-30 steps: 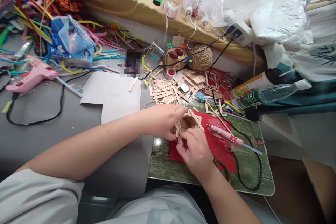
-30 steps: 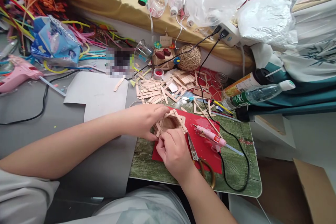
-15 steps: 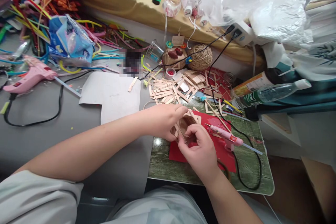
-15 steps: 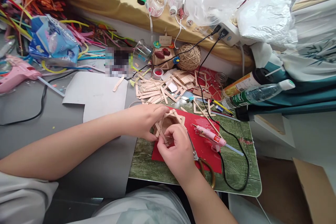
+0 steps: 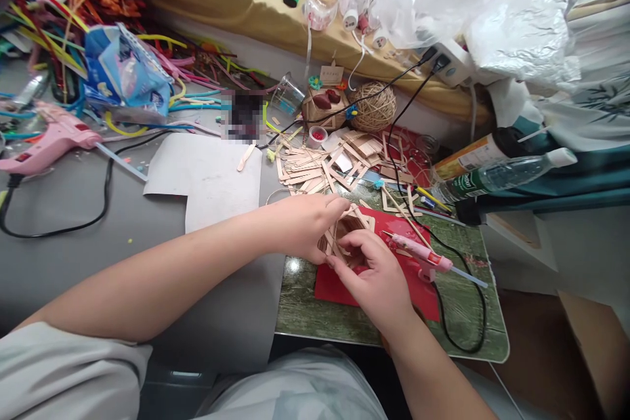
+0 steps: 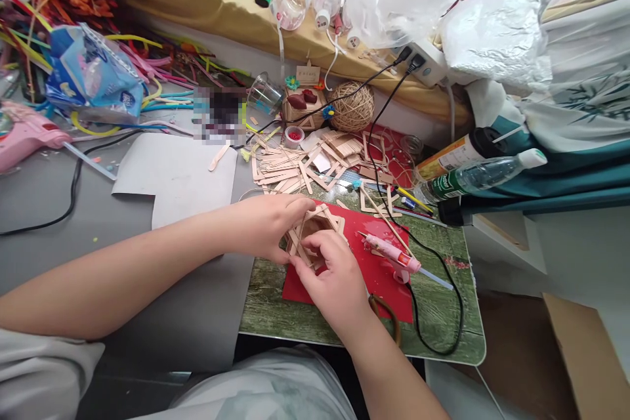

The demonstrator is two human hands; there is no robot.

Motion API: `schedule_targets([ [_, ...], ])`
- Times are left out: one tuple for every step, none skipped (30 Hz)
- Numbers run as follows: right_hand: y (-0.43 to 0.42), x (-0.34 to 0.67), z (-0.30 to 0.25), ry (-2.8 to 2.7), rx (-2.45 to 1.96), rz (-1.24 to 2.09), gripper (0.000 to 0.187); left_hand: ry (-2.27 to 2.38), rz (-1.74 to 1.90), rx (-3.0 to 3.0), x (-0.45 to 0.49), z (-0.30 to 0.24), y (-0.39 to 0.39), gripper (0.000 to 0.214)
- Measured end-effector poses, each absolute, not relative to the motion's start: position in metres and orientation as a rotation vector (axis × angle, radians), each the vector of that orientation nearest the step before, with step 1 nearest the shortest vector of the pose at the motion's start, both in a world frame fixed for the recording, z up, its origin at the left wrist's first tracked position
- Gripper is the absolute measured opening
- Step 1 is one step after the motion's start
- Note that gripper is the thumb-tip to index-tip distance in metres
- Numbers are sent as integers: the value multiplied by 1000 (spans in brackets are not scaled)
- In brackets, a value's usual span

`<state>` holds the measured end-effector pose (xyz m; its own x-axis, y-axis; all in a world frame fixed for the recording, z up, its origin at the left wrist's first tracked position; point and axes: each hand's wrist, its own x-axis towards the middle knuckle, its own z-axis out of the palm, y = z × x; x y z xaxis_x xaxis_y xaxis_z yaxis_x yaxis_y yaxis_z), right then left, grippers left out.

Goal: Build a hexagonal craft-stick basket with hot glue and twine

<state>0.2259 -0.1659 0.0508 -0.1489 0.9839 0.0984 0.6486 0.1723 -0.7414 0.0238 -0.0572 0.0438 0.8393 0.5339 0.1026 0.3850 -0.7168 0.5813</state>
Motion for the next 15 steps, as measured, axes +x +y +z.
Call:
schedule_targets([
  [-165,225,52,-1864,-1559,742,12,674,358,2459,24,44,-57,70],
  [-165,224,52,-1852,-1572,754,11,678,361,2462,24,43,-57,70],
  [-164,224,53,-1837,-1576,770,11,682,362,2465,24,43,-58,70],
  [-163,223,54,-1826,-1575,793,10,682,358,2468,24,44,-58,70],
  [-163,222,56,-1817,-1574,820,10,681,352,2470,24,44,-58,69],
  [-162,222,57,-1810,-1572,852,10,684,346,2472,24,44,-58,69],
  [-161,221,58,-1804,-1571,889,9,689,343,2472,24,45,-58,69],
  [-160,221,59,-1799,-1569,927,9,693,339,2472,24,45,-58,69],
  [-159,221,60,-1792,-1564,961,9,697,336,2472,24,46,-58,68],
  [-158,221,61,-1783,-1559,986,9,700,335,2473,24,46,-58,67],
  [-158,221,61,-1771,-1556,999,9,702,336,2474,24,46,-58,67],
  [-158,222,61,-1762,-1555,1009,9,700,335,2473,24,46,-58,66],
  [-157,222,60,-1753,-1555,1015,9,696,336,2471,24,47,-58,65],
  [-157,222,60,-1744,-1557,1020,8,691,336,2467,24,47,-57,64],
  [-157,222,59,-1731,-1564,1022,7,688,337,2463,24,47,-57,63],
])
